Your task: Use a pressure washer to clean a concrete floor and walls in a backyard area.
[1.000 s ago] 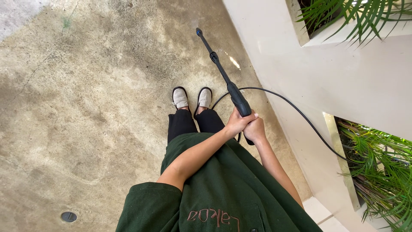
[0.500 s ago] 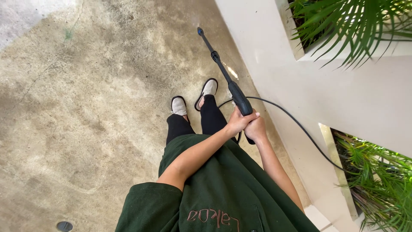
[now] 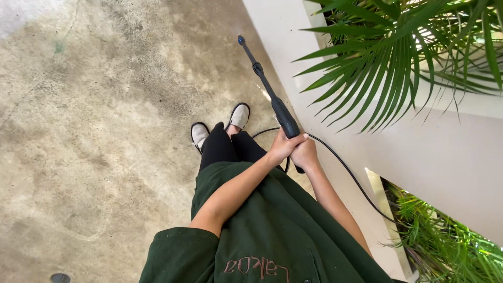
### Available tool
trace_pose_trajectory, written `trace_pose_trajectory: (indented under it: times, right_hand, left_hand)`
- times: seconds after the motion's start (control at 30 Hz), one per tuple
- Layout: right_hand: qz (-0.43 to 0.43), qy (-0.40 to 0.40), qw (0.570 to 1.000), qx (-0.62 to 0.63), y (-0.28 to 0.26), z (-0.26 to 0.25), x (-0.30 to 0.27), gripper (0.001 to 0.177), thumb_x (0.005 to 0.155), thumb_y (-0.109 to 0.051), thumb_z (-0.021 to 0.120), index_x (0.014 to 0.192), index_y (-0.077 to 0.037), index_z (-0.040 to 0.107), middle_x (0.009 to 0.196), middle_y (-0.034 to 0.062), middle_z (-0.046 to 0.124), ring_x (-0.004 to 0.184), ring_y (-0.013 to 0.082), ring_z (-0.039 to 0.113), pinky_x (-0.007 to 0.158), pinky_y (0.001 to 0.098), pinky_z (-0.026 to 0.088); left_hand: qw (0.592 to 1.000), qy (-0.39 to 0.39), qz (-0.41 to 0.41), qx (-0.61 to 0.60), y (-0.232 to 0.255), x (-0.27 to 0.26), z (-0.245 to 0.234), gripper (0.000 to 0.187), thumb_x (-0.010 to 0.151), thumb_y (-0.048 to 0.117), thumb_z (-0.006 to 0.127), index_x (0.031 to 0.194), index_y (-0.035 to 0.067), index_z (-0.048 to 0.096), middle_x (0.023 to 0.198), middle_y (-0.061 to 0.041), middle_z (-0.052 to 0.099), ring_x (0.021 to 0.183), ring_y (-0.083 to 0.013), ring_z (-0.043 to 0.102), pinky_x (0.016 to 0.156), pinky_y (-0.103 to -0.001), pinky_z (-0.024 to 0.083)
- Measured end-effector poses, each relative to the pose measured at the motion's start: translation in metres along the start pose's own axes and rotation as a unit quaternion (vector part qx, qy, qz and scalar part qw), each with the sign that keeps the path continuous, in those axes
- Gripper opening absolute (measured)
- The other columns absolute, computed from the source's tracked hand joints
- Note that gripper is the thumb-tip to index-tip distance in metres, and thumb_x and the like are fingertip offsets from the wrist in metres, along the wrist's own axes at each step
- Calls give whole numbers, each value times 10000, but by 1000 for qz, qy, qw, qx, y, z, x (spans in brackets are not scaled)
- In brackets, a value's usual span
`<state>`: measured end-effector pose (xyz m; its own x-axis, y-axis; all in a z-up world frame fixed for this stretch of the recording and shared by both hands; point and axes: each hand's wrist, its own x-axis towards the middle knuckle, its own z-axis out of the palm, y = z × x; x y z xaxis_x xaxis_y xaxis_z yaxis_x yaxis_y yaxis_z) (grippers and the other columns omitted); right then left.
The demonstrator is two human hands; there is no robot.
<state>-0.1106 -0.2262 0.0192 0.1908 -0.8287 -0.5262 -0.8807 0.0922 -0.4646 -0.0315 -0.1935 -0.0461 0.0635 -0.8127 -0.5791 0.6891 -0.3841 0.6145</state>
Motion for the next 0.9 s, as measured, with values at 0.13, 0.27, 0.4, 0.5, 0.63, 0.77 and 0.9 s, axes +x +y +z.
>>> trace_pose_trajectory:
  times: [0.13, 0.27, 0.4, 0.5, 0.63, 0.77, 0.9]
  right_hand:
    - [-3, -1, 1000, 11, -29, -17, 18, 383, 886, -377, 653, 1089, -54, 653, 854, 224, 736, 827, 381, 743, 700, 454, 558]
    - [-47, -16, 999, 6, -58, -27, 54, 341, 888, -345, 681, 1061, -51, 683, 863, 212, 737, 840, 374, 734, 718, 446, 556]
    - [-124, -9, 992, -11, -70, -26, 90, 295, 877, -283, 671, 1056, -48, 679, 879, 194, 742, 805, 364, 734, 717, 442, 559]
    - [-96, -41, 994, 16, -111, -35, 101, 300, 848, -283, 654, 1044, -57, 676, 872, 199, 751, 814, 369, 746, 731, 445, 570]
    - [-29, -46, 998, -16, -168, -41, 114, 322, 870, -321, 667, 1086, -83, 682, 890, 227, 735, 873, 402, 721, 760, 471, 553]
    - [-38, -52, 998, -3, -206, -29, 136, 306, 852, -276, 651, 1082, -74, 671, 887, 226, 739, 879, 404, 724, 767, 469, 564]
    - [-6, -69, 998, -11, -262, -24, 153, 308, 848, -280, 649, 1080, -78, 671, 881, 218, 742, 876, 402, 727, 762, 469, 568]
  left_hand:
    - [1000, 3, -3, -27, 21, 13, 4, 431, 846, 169, 819, 1137, 40, 528, 975, -47, 652, 896, -136, 641, 819, -309, 550]
    - [998, -12, -4, -66, 53, 46, -4, 329, 882, 169, 778, 1118, 9, 615, 965, -51, 685, 895, -137, 651, 819, -303, 541]
    - [994, -7, 5, -111, 77, 69, -11, 231, 904, 143, 745, 1069, 9, 655, 946, -59, 711, 882, -144, 669, 798, -301, 544]
    - [994, -11, -12, -112, 121, 73, -17, 218, 919, 154, 746, 1057, 2, 673, 924, -54, 697, 849, -139, 654, 745, -307, 528]
    - [993, -16, -18, -113, 153, 89, -37, 230, 922, 173, 750, 1067, 12, 672, 910, -40, 678, 834, -124, 635, 725, -306, 519]
    - [993, -19, -13, -118, 198, 100, -59, 241, 920, 186, 753, 1074, 33, 647, 905, -28, 663, 840, -116, 628, 740, -304, 524]
    - [992, -11, -20, -127, 235, 110, -87, 247, 924, 193, 746, 1078, 30, 644, 907, -29, 663, 847, -116, 630, 749, -304, 523]
